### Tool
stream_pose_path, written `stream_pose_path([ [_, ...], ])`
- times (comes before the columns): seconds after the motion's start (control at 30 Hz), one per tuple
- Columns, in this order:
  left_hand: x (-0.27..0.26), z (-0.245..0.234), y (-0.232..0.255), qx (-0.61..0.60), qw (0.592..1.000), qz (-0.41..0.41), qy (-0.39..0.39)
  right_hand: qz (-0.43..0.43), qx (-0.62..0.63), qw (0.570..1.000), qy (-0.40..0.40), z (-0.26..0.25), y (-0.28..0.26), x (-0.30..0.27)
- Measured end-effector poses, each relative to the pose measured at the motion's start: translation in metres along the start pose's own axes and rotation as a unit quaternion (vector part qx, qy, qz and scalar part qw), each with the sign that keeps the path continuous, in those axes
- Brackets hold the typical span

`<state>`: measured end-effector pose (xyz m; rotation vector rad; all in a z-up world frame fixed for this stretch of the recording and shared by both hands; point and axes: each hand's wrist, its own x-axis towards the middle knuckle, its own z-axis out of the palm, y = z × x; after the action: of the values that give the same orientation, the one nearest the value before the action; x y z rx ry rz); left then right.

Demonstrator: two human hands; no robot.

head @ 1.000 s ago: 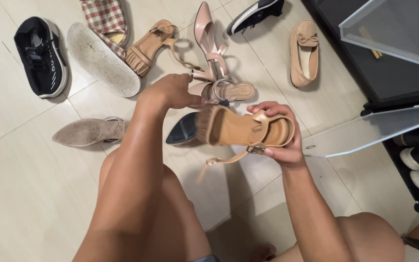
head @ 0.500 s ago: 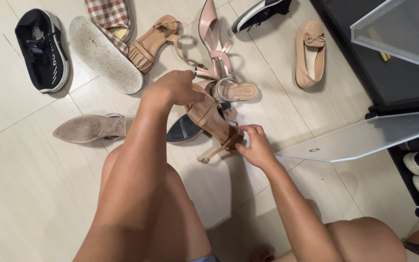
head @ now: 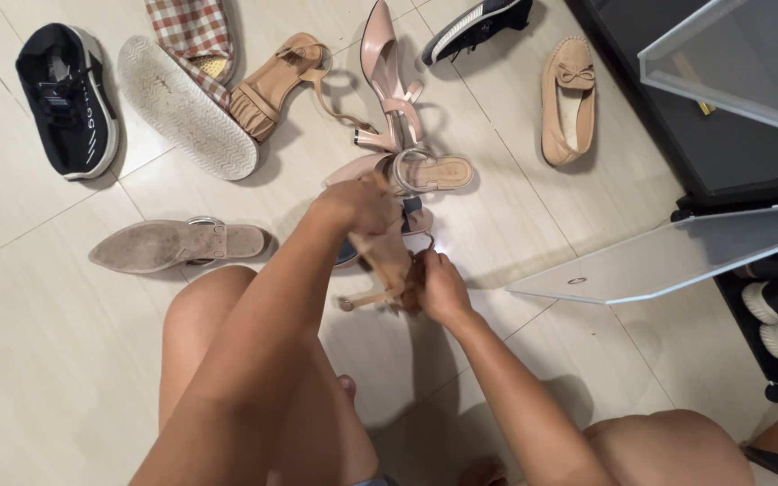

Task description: Organize various pairs of shoes by placing them into a shoe cabinet.

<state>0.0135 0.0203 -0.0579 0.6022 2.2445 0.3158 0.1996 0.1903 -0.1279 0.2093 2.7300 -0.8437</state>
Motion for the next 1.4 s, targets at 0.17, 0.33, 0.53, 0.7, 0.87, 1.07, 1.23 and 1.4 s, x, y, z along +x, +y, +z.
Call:
stream_pose_path([
  [0.17,0.0,0.003,0.005,-0.022,0.992,-0.022,-0.126,0.044,0.037,0.998,0.035,0.001,0.015,-0.007],
  [0.33,-0.01,-0.002,0.012,-0.062,0.949,-0.115,-0.288,0.042,0.001,0.995,0.087,-0.012,0.01,-0.013],
  [0.53,-0.021,-0.02,0.007,-0.008,0.997,-0.06,-0.049,-0.052,0.004,0.998,0.036,-0.025,-0.006,0.004],
  [0.7,-0.019,-0.014,0.001,0.025,0.997,-0.07,0.032,-0.066,0.037,0.986,0.146,-0.036,0.002,0.047],
  [0.87,-0.02,-0.008,0.0,0.032,0.998,-0.061,0.005,-0.056,0.061,0.988,0.129,-0.033,0.02,0.117],
  [1.07,-0.033,-0.003,0.009,0.016,0.998,-0.056,0.009,-0.143,0.084,0.98,0.106,-0.017,0.024,0.198],
  [1.23,-0.025,0.021,0.011,0.032,0.998,-0.048,-0.017,-0.092,0.084,0.992,-0.033,-0.02,0.006,0.218],
  [1.4,-0.016,0.055,0.021,0.1,0.992,-0.064,-0.041,-0.098,0.285,0.953,0.031,-0.047,-0.01,0.208],
])
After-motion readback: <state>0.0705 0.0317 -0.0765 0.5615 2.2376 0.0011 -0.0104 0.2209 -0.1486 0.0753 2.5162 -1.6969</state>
